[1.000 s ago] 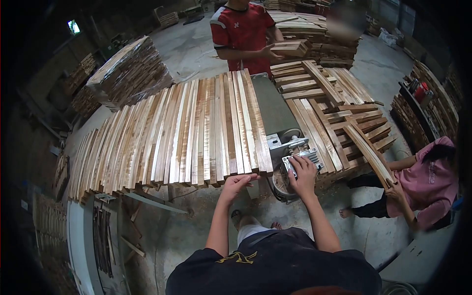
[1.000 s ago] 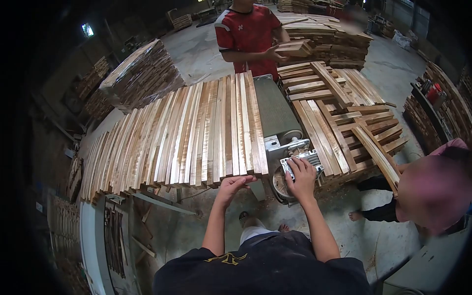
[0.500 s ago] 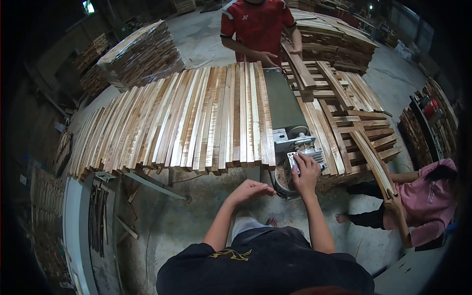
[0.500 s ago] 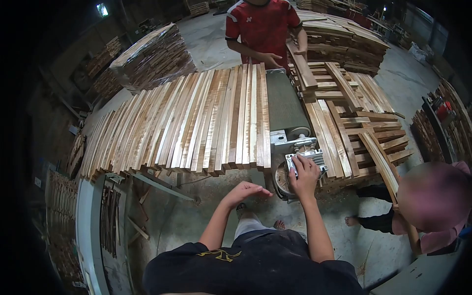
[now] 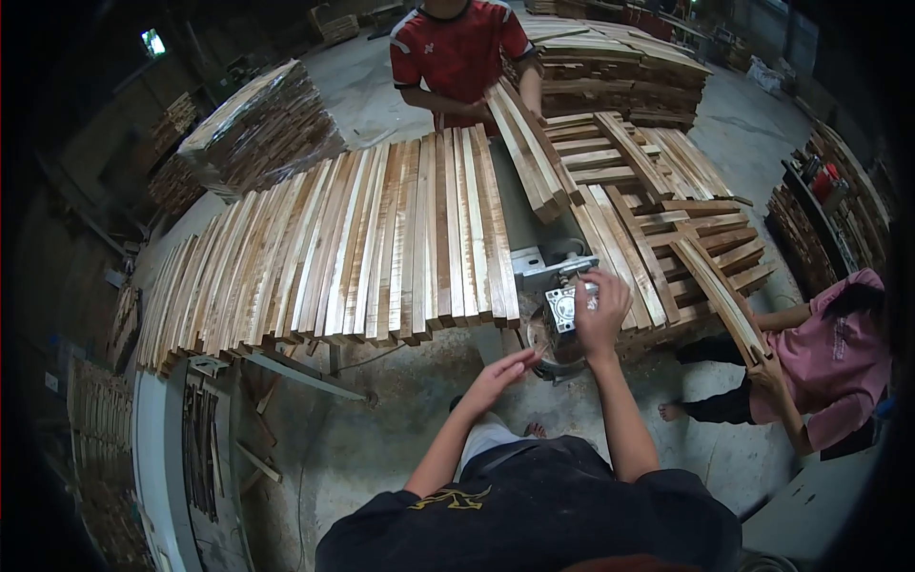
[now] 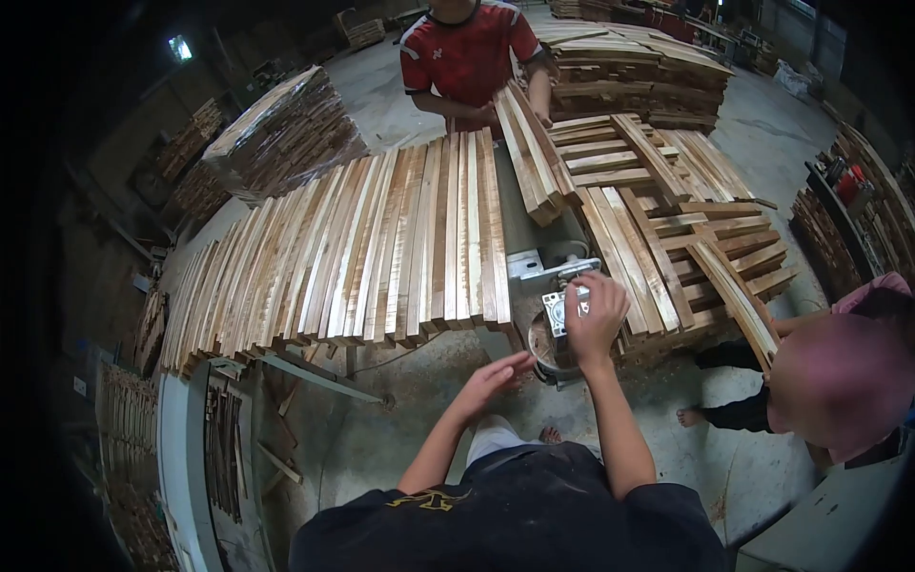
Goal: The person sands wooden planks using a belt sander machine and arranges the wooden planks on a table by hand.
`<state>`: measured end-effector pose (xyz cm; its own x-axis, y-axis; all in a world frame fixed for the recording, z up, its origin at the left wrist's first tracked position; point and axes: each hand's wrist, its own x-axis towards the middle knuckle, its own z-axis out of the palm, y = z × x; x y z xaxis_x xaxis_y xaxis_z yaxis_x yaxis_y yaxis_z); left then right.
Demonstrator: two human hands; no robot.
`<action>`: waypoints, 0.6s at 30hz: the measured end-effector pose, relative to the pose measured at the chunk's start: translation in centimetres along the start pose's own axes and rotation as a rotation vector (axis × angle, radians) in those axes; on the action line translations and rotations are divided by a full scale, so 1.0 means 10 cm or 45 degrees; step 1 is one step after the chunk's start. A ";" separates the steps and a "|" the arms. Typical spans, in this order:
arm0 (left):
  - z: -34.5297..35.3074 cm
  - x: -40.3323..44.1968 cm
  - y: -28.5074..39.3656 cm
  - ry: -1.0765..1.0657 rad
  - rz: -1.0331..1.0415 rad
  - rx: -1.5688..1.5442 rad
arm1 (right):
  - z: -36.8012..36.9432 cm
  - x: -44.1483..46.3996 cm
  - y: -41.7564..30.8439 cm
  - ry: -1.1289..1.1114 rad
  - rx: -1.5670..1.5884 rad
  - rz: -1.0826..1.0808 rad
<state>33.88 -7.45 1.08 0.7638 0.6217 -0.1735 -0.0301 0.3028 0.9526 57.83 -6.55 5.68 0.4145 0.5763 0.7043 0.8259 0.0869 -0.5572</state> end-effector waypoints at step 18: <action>0.06 -0.92 -0.32 0.524 -0.127 -0.151 | 1.64 1.40 -0.01 -0.731 -0.578 0.436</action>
<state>27.31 -14.55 -0.27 0.4467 0.8140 -0.3712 -0.0614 0.4418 0.8950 57.31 14.82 8.37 0.5135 0.8493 0.1220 0.8143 -0.4375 -0.3815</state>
